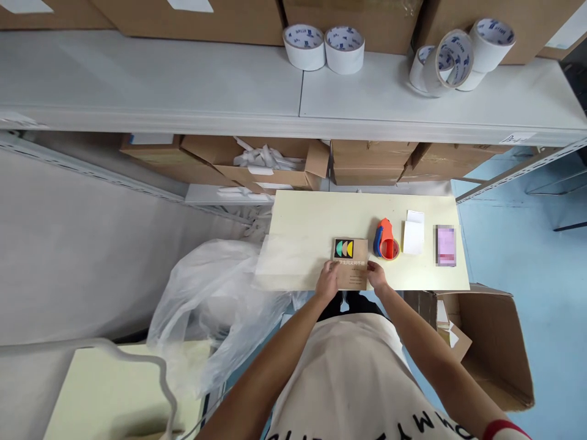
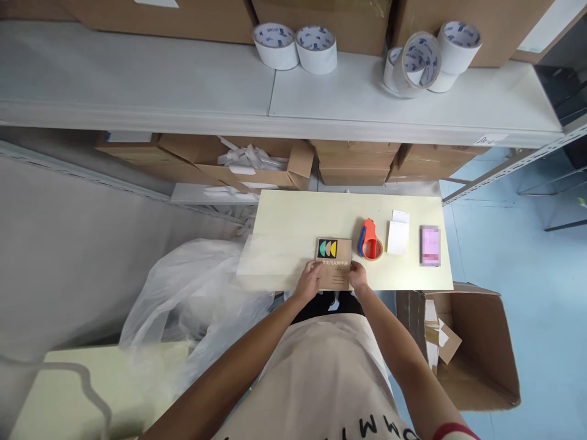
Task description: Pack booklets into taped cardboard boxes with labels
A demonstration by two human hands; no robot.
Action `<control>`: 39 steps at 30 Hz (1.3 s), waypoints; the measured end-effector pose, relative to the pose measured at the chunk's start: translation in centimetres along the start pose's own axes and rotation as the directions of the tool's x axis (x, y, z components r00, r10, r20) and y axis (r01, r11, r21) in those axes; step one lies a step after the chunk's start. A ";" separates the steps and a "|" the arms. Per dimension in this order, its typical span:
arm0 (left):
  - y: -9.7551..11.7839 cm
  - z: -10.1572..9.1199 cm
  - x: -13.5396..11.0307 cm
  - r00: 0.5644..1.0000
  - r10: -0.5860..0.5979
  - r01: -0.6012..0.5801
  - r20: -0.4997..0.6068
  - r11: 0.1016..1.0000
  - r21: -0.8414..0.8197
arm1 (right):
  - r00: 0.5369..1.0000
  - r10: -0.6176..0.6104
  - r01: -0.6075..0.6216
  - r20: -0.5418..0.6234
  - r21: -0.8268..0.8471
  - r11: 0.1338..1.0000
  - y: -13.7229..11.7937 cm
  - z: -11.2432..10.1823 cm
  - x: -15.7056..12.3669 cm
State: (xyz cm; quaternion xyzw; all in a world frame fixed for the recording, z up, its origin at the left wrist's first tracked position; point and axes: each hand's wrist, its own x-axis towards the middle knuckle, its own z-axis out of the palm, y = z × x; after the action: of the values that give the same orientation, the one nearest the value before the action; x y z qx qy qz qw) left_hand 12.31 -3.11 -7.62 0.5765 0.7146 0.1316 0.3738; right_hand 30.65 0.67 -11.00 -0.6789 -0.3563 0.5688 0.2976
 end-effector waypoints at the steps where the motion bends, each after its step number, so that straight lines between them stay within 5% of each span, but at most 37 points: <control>1: -0.1 0.0 0.0 1.000 0.001 -0.001 0.003 1.000 0.001 | 1.000 0.005 -0.005 0.005 0.008 1.000 -0.2 -0.1 0.0; 17: -2.0 -0.3 0.4 0.988 0.130 -0.124 0.080 0.989 -0.078 | 0.995 0.095 -0.095 0.009 0.189 0.977 -1.3 -0.3 -2.4; 27: -3.3 0.1 0.7 0.974 0.211 -0.189 0.080 0.956 -0.223 | 0.996 0.053 -0.046 -0.077 0.093 0.995 -3.6 0.2 -4.7; 31: -2.1 0.8 1.1 0.968 0.235 -0.190 0.088 0.915 -0.355 | 0.989 -0.042 0.040 -0.139 -0.016 0.999 -5.4 -0.3 -5.7; 35: 0.9 1.2 1.8 0.967 0.251 -0.201 0.048 0.864 -0.461 | 0.952 -0.196 0.116 -0.235 -0.314 0.942 -7.2 -0.7 -6.3; 39: 3.5 0.5 1.6 0.974 0.225 -0.159 0.004 0.700 -0.697 | 0.940 -0.320 0.232 -0.117 -0.469 0.852 -7.8 0.8 -6.7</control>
State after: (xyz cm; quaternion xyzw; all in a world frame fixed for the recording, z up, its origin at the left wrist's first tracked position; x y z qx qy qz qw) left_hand 15.05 -0.74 -6.38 0.4716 0.5322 0.4014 0.5772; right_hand 28.08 -0.40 -1.04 -0.7218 -0.5415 0.3547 0.2448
